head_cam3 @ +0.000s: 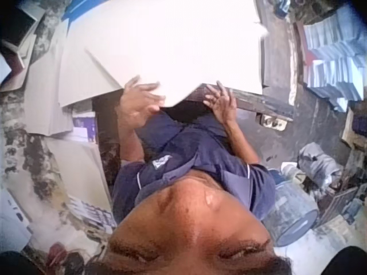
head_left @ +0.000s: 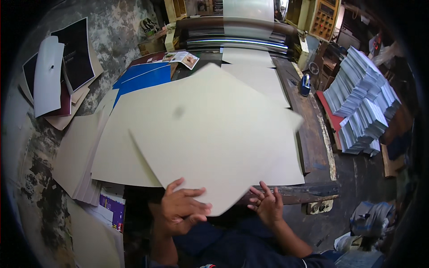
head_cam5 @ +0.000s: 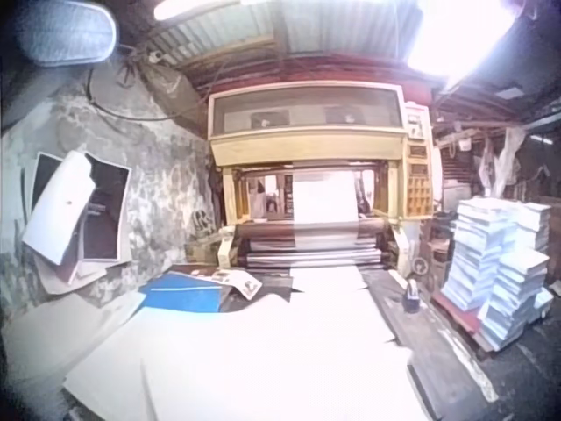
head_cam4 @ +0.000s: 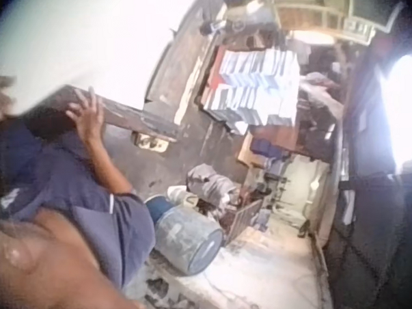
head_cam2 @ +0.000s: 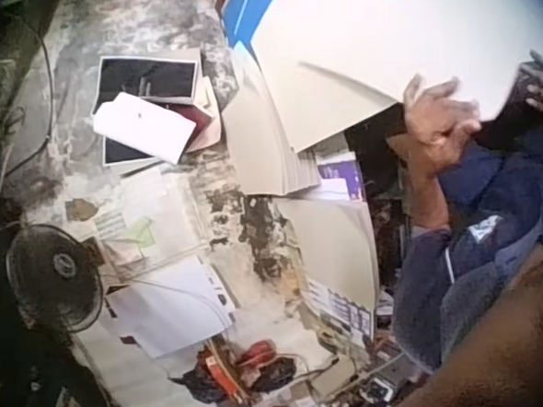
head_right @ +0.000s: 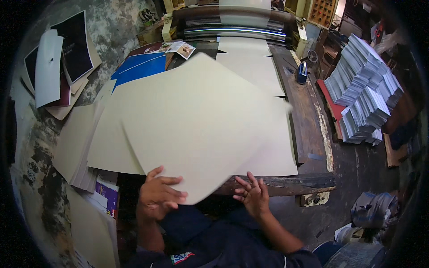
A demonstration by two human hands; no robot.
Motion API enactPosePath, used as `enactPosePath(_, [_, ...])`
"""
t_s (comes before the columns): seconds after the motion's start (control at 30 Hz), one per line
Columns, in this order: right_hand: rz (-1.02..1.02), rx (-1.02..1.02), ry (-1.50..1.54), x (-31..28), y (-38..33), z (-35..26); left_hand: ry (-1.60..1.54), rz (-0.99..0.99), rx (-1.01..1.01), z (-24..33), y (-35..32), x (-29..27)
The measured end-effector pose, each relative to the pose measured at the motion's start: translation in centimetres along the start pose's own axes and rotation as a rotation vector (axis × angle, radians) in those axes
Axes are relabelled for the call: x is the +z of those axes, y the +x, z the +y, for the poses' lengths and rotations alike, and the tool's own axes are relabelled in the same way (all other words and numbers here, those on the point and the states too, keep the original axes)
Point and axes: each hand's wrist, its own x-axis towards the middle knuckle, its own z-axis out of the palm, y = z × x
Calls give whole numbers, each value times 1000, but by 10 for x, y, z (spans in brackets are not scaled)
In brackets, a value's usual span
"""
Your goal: The person picks up paper sheets one at a time from a stack, places them onto the surface of a laminating machine, and guides them under the rollers.
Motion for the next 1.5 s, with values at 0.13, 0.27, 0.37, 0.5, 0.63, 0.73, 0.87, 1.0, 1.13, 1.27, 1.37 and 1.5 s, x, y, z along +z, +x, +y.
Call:
enactPosePath(0.13, [8, -127, -46, 26, -14, -19, -21, -186, 61, 6, -1, 5])
enactPosePath(0.27, [115, 11, -146, -15, -16, -17, 182, -76, 46, 11, 2, 5])
enactPosePath(0.37, [168, 80, -151, -24, -24, -4, 352, 161, -53, -8, 1, -2])
enactPosePath(0.5, [174, 154, -179, -40, -37, 21, 327, 227, -168, -24, 2, -16])
enactPosePath(0.63, [121, 174, -268, -42, -50, 30, 300, 251, -250, -41, -4, -18])
enactPosePath(0.73, [105, 195, -290, -43, -57, 35, 253, 274, -279, -49, -7, -16])
enactPosePath(0.87, [128, 220, -287, -36, -66, 35, 220, 270, -302, -50, -6, -17])
enactPosePath(1.0, [100, 220, -270, -43, -69, 39, 189, 259, -319, -51, -6, -19])
enactPosePath(1.13, [81, 232, -269, -42, -69, 40, 167, 235, -340, -50, -6, -23])
enactPosePath(1.27, [106, 252, -255, -37, -69, 38, 140, 222, -351, -52, -7, -25])
enactPosePath(1.37, [118, 269, -234, -36, -68, 38, 121, 213, -359, -52, -6, -26])
enactPosePath(1.5, [160, 242, -164, -32, -53, 35, 86, 226, -371, -53, -7, -26])
